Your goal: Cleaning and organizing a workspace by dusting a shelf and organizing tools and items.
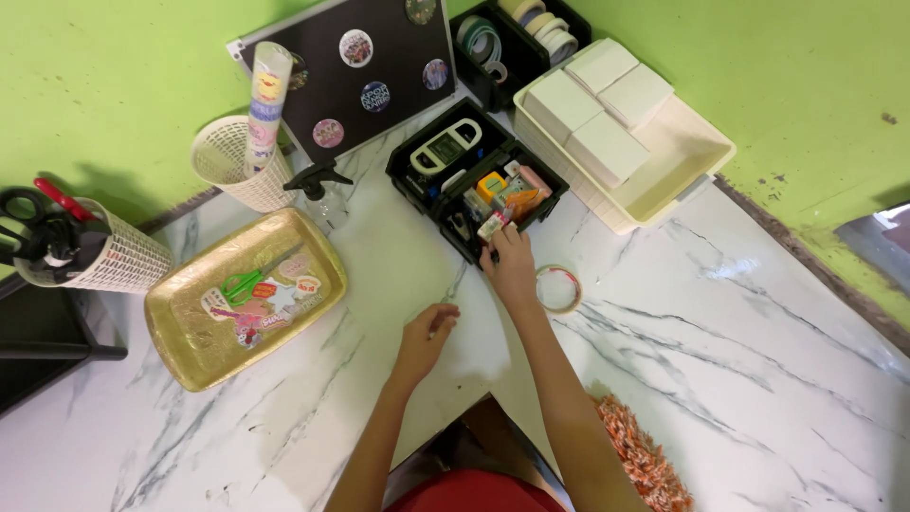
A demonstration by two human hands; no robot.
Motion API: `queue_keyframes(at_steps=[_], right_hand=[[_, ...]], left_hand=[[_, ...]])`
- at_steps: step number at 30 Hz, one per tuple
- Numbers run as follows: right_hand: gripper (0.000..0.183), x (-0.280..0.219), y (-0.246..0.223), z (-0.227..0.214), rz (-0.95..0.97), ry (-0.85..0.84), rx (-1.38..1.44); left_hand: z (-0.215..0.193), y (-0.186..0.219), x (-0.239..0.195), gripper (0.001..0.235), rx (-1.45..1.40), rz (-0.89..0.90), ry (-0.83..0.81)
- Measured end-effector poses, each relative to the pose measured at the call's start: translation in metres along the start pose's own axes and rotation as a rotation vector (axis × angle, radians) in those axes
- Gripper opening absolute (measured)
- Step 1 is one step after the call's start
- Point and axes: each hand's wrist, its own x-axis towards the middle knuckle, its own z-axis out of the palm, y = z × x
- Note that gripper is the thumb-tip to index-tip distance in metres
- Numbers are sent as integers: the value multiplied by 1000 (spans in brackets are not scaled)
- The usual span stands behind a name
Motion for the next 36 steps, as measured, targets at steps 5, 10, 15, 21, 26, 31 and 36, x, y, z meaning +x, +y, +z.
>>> queue_keyframes(at_steps=[5,10,15,21,26,31,36], right_hand=[[21,-35,1,-39,25,-57,34],[20,-67,14,-71,35,-93,88],[37,-84,30,-96,23,10,149],[64,-91,34,-96,355,99,295],[58,-114,66,-57,410,131,206],[31,-121,73,-53,436,45,105],[29,-127,56,-52,379,-62,156]], left_hand=[[3,3,28,20,82,164,143],[-3,29,46,18,124,367,267],[-15,49,61,21,383,504,448],[-29,9,92,54,313,503,427],[-34,9,90,31,369,156,282],[-41,7,63,27,427,180,296],[-55,-6,5,23,318,94,381]])
